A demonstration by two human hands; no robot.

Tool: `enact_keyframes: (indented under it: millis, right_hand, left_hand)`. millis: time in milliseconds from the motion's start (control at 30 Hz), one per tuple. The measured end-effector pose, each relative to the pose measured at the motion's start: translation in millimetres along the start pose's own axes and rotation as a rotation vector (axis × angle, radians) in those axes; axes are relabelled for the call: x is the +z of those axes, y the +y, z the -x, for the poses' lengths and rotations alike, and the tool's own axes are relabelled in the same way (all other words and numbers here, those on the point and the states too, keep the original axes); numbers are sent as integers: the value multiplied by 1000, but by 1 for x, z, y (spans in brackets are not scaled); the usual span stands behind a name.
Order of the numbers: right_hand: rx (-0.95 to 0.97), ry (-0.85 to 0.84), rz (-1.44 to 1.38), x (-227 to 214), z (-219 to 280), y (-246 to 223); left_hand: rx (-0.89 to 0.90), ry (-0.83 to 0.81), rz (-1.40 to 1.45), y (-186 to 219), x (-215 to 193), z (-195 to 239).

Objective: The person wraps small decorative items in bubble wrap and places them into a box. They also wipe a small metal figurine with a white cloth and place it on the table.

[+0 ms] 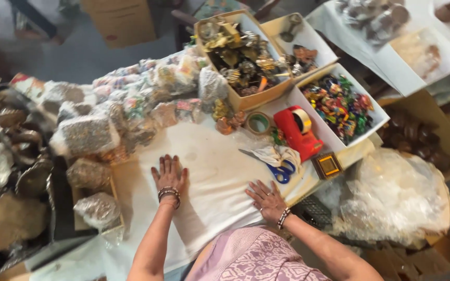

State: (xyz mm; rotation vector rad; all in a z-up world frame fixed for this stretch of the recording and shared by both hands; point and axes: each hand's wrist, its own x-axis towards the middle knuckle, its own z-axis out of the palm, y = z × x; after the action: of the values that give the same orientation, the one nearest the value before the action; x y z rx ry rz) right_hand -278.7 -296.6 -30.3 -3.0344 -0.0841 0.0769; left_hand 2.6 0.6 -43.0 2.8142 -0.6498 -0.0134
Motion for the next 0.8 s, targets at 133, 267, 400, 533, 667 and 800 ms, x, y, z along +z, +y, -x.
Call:
enact_keyframes:
  millis: [133,267,400,533,667,800]
  right_hand:
    - [-35,110,5,3,3,2]
    - [3,2,-9,3,3,1]
    - [-19,76,-17,8,5,3]
    - [-36,72,-114,-2,4,8]
    - [-52,-112,-279,-42,14,38]
    - [38,197,-332,-66,49,98]
  left_hand:
    - [-15,-29,2,-6,20,1]
    - [-15,-41,-21,1,25,19]
    - [-14,-70,-66,12,29,41]
    - [-17,-42,-80,24,41,60]
    - [-21,-16,-77,51,56,72]
    - [-34,-5,-87,85,72,78]
